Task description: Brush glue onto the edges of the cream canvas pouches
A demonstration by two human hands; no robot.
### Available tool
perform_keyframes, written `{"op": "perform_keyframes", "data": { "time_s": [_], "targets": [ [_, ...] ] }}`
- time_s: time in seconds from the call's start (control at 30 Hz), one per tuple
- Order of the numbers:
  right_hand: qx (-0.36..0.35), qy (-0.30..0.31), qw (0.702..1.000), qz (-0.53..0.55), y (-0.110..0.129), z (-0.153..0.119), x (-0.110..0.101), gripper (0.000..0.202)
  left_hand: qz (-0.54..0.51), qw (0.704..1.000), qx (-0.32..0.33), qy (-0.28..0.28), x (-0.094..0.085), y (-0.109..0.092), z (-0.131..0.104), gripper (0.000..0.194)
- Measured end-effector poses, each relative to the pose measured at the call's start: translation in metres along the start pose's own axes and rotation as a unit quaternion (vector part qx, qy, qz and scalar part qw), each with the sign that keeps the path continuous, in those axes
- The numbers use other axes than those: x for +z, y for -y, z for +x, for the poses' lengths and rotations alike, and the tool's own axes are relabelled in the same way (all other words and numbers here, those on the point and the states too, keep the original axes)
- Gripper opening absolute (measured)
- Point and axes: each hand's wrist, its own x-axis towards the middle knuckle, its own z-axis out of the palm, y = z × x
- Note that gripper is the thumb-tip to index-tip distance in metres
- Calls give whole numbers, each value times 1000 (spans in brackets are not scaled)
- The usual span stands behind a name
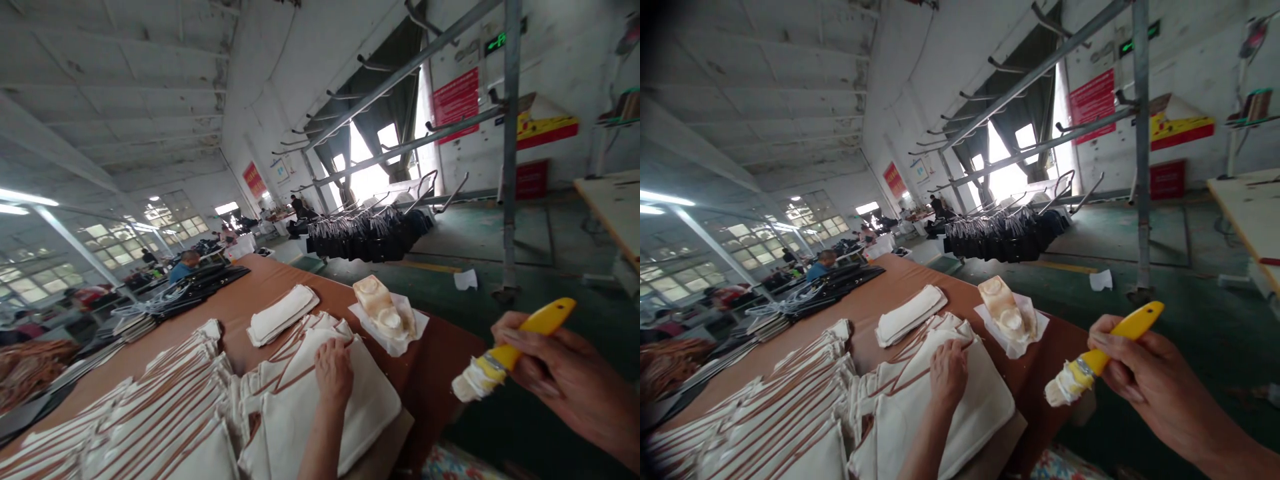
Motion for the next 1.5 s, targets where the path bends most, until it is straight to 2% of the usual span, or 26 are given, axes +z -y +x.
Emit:
{"op": "perform_keyframes", "data": {
  "time_s": [0.17, 0.27, 0.37, 0.43, 0.6, 0.73, 0.87, 0.9, 1.07, 1.2, 1.3, 1.43, 1.5],
  "targets": [
    [14, -27, 1000, -5, -9, 5, -4, 26, -25, 998, -34, 57, 14, -5, 28, 19],
    [19, -2, 1000, 11, -17, 11, 1, 26, -73, 992, -49, 94, 15, -4, 34, 22],
    [25, 31, 999, 23, -28, 18, 6, 25, -155, 975, -64, 148, 10, 0, 32, 8],
    [26, 48, 998, 26, -35, 24, 10, 24, -228, 953, -70, 185, 3, 3, 25, 7],
    [-2, 99, 995, 12, -49, 35, 33, 25, -412, 874, -73, 247, -25, 5, -9, 27],
    [-33, 138, 990, -23, -56, 41, 61, 28, -492, 826, -92, 259, -41, 0, -31, 29],
    [-77, 152, 981, -90, -59, 41, 84, 30, -571, 771, -128, 250, -44, -3, -39, 27],
    [-92, 157, 977, -113, -60, 40, 89, 30, -578, 768, -128, 244, -45, -3, -39, 26],
    [-171, 220, 930, -241, -65, 49, 103, 26, -557, 794, -95, 223, -46, -4, -42, 21],
    [-267, 196, 891, -310, -59, 61, 107, 21, -540, 805, -96, 224, -44, -6, -41, 20],
    [-273, 198, 885, -322, -53, 61, 109, 19, -543, 800, -110, 232, -39, -9, -36, 18],
    [-254, 280, 870, -316, -58, 64, 109, 17, -555, 784, -115, 252, -29, -10, -31, 19],
    [-271, 267, 864, -329, -61, 69, 107, 15, -552, 787, -114, 252, -23, -8, -31, 23]
  ]
}}
